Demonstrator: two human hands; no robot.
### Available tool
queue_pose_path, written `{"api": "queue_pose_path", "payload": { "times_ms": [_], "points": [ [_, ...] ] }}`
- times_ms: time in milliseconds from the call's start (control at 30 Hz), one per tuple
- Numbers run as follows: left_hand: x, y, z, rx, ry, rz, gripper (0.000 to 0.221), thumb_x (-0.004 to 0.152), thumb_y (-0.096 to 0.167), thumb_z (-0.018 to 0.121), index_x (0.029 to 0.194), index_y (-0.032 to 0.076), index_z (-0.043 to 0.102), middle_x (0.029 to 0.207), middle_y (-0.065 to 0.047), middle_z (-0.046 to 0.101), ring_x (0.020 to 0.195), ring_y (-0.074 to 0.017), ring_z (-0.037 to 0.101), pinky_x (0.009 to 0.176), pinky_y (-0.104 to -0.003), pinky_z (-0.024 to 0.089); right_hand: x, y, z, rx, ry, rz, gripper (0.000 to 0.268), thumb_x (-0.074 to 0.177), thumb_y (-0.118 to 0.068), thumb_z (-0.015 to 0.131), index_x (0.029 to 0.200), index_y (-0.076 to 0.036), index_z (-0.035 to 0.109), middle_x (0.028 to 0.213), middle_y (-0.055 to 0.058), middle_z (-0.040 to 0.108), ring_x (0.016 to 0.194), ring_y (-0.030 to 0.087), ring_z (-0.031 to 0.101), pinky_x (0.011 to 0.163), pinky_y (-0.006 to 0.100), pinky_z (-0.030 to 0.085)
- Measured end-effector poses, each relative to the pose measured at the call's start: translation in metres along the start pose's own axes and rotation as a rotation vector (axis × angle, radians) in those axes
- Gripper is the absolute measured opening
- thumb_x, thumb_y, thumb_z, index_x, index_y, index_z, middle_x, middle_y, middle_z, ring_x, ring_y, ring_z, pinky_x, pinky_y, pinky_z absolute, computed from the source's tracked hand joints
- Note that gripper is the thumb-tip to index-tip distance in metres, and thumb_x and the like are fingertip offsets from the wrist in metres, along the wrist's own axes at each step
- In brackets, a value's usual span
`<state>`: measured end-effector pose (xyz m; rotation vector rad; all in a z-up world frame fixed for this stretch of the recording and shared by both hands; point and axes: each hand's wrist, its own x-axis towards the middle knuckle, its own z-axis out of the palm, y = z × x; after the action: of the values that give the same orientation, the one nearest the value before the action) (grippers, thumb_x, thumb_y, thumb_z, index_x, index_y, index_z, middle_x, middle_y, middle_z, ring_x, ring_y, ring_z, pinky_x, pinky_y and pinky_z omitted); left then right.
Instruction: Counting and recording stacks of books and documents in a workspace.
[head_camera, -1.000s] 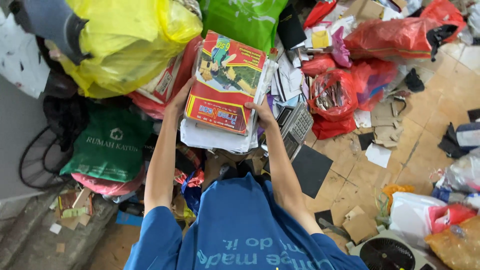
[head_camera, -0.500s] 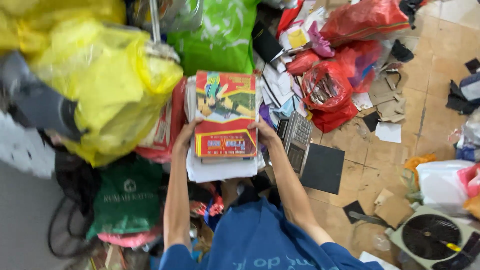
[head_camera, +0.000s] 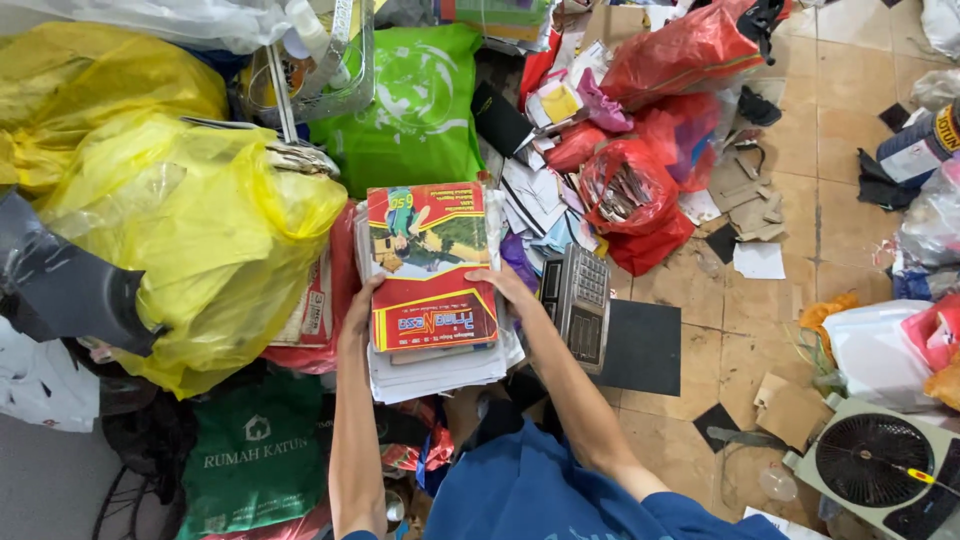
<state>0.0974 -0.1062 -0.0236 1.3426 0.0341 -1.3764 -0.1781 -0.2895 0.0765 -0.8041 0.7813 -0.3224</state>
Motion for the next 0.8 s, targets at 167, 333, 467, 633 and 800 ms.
{"api": "queue_pose_path", "payload": {
  "times_ms": [167, 333, 467, 633, 800],
  "points": [
    [-0.020, 0.008, 0.016, 0.067, 0.027, 0.055, 0.079, 0.079, 0.050, 0.075, 0.134, -0.006, 0.059, 0.120, -0.019, 0.072, 0.101, -0.0276, 0.072, 0.091, -0.039, 0.057, -0.002, 0.006, 0.003, -0.066, 0.067, 0.036, 0.066, 0.076, -0.022, 0.081, 0.135, -0.003, 0.057, 0.120, 0.016, 0.072, 0.099, 0.025, 0.073, 0.086, 0.037, 0.059],
    [-0.006, 0.009, 0.018, -0.063, -0.119, 0.121, 0.071, 0.080, 0.047, 0.072, 0.133, 0.001, 0.059, 0.121, -0.013, 0.073, 0.105, -0.0225, 0.072, 0.095, -0.035, 0.056, 0.036, 0.046, -0.022, -0.101, 0.121, -0.178, 0.068, 0.076, -0.019, 0.085, 0.134, 0.002, 0.056, 0.117, 0.017, 0.071, 0.100, 0.025, 0.072, 0.088, 0.037, 0.058],
    [-0.016, -0.010, -0.001, 0.057, -0.049, 0.181, 0.060, 0.087, 0.042, 0.070, 0.126, -0.004, 0.065, 0.111, -0.015, 0.074, 0.096, -0.0249, 0.072, 0.087, -0.037, 0.057, 0.006, 0.052, -0.014, -0.210, 0.184, -0.222, 0.076, 0.079, -0.018, 0.086, 0.139, 0.001, 0.045, 0.118, 0.014, 0.071, 0.101, 0.024, 0.075, 0.094, 0.035, 0.060],
    [-0.071, 0.018, 0.029, 0.188, -0.044, 0.373, 0.051, 0.088, 0.037, 0.070, 0.120, -0.002, 0.067, 0.108, -0.010, 0.072, 0.096, -0.0196, 0.070, 0.085, -0.034, 0.056, -0.033, 0.037, -0.008, -0.093, 0.062, -0.453, 0.082, 0.077, -0.009, 0.084, 0.146, 0.004, 0.042, 0.123, 0.018, 0.067, 0.105, 0.024, 0.070, 0.095, 0.036, 0.057],
    [-0.103, 0.041, 0.053, 0.152, -0.053, 0.409, 0.048, 0.084, 0.032, 0.072, 0.119, -0.001, 0.068, 0.108, -0.007, 0.074, 0.098, -0.0143, 0.072, 0.089, -0.027, 0.056, -0.081, -0.006, -0.001, -0.017, -0.007, -0.512, 0.091, 0.072, -0.019, 0.085, 0.148, 0.003, 0.039, 0.126, 0.018, 0.066, 0.106, 0.027, 0.069, 0.096, 0.039, 0.058]
  ]
}}
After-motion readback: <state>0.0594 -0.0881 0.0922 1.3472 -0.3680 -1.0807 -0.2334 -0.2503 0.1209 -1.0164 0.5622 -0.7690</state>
